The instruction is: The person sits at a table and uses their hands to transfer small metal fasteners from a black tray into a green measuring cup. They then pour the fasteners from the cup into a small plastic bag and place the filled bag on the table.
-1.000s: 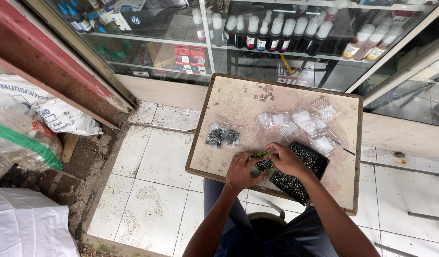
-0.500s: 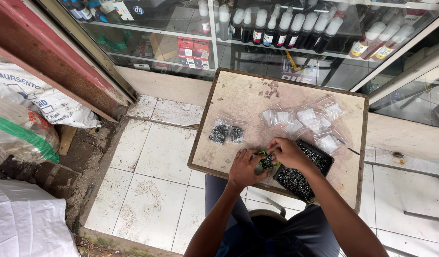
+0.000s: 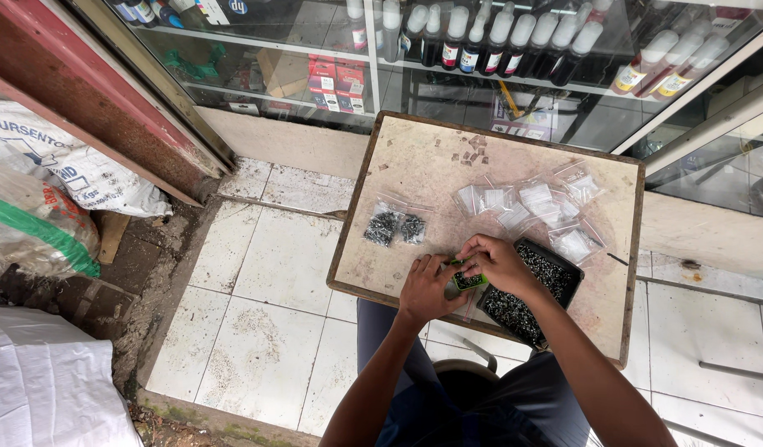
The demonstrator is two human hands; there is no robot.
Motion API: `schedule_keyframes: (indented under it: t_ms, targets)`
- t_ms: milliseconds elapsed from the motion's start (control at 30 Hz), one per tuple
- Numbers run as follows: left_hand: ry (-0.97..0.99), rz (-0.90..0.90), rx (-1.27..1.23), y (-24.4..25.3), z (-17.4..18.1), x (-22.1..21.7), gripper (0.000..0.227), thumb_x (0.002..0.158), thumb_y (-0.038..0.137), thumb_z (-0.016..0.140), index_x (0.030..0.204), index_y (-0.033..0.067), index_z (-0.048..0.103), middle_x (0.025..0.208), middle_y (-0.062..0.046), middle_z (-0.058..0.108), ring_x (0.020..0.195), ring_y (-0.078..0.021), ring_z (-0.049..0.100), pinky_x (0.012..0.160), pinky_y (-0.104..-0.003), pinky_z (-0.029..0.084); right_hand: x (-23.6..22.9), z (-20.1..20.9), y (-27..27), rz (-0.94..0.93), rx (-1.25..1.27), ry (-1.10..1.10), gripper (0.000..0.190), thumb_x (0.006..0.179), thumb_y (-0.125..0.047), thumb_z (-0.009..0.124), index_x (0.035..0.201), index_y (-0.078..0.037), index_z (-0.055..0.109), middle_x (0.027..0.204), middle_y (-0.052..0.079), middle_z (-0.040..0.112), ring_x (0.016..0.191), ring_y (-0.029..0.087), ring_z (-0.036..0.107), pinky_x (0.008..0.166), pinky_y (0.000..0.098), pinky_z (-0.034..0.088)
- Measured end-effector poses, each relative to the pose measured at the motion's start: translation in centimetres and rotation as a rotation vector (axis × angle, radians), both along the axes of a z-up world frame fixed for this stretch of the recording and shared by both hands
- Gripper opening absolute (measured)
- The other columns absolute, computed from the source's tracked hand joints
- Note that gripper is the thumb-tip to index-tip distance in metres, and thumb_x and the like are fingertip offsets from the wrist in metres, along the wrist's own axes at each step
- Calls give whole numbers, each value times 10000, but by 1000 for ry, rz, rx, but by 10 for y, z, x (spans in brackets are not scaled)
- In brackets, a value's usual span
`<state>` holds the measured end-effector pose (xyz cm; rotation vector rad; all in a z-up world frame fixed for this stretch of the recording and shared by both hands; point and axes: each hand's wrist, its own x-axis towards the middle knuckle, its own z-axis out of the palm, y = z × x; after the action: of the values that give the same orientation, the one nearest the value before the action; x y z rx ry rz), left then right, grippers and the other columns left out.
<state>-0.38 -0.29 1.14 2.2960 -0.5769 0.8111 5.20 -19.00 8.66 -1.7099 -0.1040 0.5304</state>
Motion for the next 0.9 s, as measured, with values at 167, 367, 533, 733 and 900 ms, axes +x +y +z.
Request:
schedule_keyframes:
  t_ms: [167, 367, 533, 733, 900]
  targets:
    - [2, 10, -7, 0, -10, 3, 438, 735, 493, 831, 1059, 203, 772, 1079, -55, 629, 795, -233, 620, 731, -407, 515, -2, -14, -6, 18, 32, -45, 340, 976, 146, 337, 1154, 135, 626, 1079, 427, 697, 976, 474, 776, 880, 619, 677]
    - [2, 5, -22, 0, -5, 2, 435, 738, 482, 832, 1071, 207, 779, 1091, -58, 630, 801, -238, 620, 736, -410, 516, -4, -9, -8, 15, 80, -72, 260, 1021, 153, 383, 1160, 135, 603, 1125, 429, 681, 1138, 536, 726, 956, 652, 634]
    - [-4, 1, -37, 0, -2, 1, 426, 734, 467, 841, 1070, 212, 782, 1079, -69, 634, 800, -253, 631, 739, -417, 521, -8, -14, -9, 0, 102, -67, 264, 1038, 129, 396, 1191, 119, 611, 1149, 424, 687, 1196, 548, 693, 1011, 666, 590]
    - [4, 6, -36, 0, -9, 2, 421, 748, 474, 830, 1094, 241, 771, 1089, -40, 621, 797, -225, 625, 733, -409, 524, -6, -34, -16, -46, 159, -73, 242, 1050, 124, 401, 1203, 103, 587, 1186, 423, 682, 1242, 543, 662, 1054, 686, 553]
    - [32, -12, -18, 1, -4, 0, 423, 766, 471, 826, 1112, 236, 762, 1100, -53, 612, 811, -241, 624, 747, -423, 527, -6, -50, -17, -127, 265, -142, 221, 1045, 142, 402, 1151, 100, 592, 1161, 384, 715, 1226, 492, 689, 1082, 654, 543]
